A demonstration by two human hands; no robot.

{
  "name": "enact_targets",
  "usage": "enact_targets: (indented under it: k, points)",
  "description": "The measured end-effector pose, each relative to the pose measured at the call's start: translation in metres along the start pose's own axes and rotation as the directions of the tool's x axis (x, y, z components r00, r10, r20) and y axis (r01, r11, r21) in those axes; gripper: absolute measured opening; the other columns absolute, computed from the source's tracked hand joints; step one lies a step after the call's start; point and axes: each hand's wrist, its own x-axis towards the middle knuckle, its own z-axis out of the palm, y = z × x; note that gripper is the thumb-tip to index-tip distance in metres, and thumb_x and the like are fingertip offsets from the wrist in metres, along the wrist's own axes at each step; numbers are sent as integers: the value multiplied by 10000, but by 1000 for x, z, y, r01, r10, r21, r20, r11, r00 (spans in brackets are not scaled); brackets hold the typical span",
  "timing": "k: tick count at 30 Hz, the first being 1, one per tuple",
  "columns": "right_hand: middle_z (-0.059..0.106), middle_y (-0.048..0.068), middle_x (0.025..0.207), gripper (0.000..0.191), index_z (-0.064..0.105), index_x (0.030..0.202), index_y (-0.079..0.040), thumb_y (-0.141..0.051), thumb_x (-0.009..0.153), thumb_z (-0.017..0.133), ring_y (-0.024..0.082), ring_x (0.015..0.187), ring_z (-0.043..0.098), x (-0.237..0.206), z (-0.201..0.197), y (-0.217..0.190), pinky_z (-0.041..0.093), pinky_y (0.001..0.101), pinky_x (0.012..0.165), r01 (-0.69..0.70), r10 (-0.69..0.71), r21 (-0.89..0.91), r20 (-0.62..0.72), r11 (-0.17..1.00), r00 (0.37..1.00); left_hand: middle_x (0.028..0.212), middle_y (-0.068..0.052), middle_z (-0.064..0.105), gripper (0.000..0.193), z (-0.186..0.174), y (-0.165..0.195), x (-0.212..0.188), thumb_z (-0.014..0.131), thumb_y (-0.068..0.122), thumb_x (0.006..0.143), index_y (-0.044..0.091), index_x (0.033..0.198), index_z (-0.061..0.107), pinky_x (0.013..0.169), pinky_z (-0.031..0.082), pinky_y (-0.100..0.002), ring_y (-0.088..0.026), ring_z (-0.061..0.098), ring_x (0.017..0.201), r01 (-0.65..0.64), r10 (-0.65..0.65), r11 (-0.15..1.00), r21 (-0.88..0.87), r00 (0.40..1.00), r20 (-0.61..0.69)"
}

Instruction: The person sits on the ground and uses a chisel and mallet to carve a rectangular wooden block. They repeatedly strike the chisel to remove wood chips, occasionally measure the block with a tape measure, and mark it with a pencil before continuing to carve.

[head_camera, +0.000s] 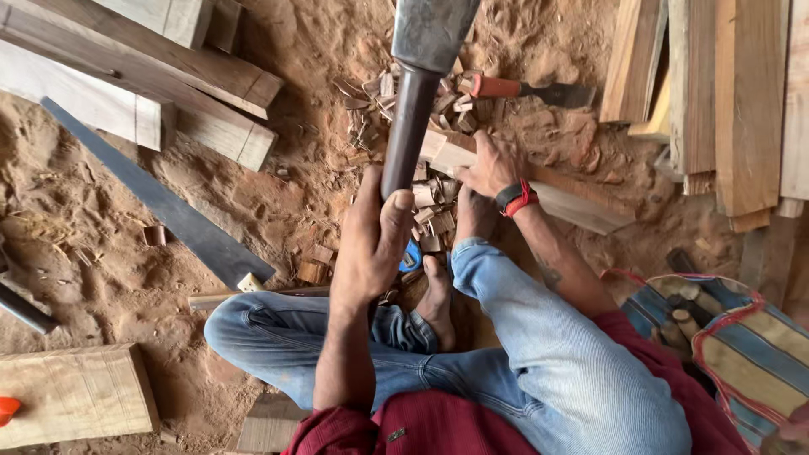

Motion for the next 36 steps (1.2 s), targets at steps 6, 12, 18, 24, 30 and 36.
enact_targets:
  k: [6,12,18,24,30,36]
  points:
    - [719,177,1014,627,594,1145,-81,-616,846,725,381,941,702,4,5,6,544,538,881,-142,146,-37,270,989,952,672,-28,600,444,41,-58,5,383,443,1092,58,1228,556,385,439,-303,-123,518,490,304,-312,946,116,948,62]
    - [700,231,1050,666,615,1108,-51,-486,664,853,457,957,653,-2,5,6,475,615,786,139,-136,8,-156,990,978,695,-55,613,442,29,-29,11,436,440,1103,27,1204,556,439,460,-302,-128,560,530,57,-64,983,177,997,36]
    - [706,203,1022,638,595,1100,-72,-519,717,842,407,957,679,6,5,1,490,589,889,-54,53,22,65,998,996,657,-37,599,434,11,26,6,431,431,1106,17,1190,531,446,494,-283,-120,601,512,-61,61,998,-1,994,89]
    - [694,154,923,516,589,1136,-94,-490,827,712,354,816,706,2,10,9,563,520,723,-65,63,10,125,998,990,689,-42,637,416,35,-56,11,420,418,1086,38,1154,576,452,495,-353,-152,582,529,324,-339,929,179,938,66]
    - [728,243,1013,658,619,1202,-85,-558,769,768,454,949,683,12,1,16,521,589,818,23,-23,4,104,1000,994,663,-66,622,455,29,-97,-16,482,437,1045,50,1269,571,496,495,-365,-157,590,579,289,-277,934,212,957,-86]
    - [718,241,1135,826,604,1262,-65,-586,652,803,438,1005,697,39,-5,27,541,552,863,-64,29,102,319,993,947,654,-29,562,460,7,-99,-9,452,485,1072,60,1164,604,456,442,-333,-132,534,532,360,-355,923,132,933,-63]
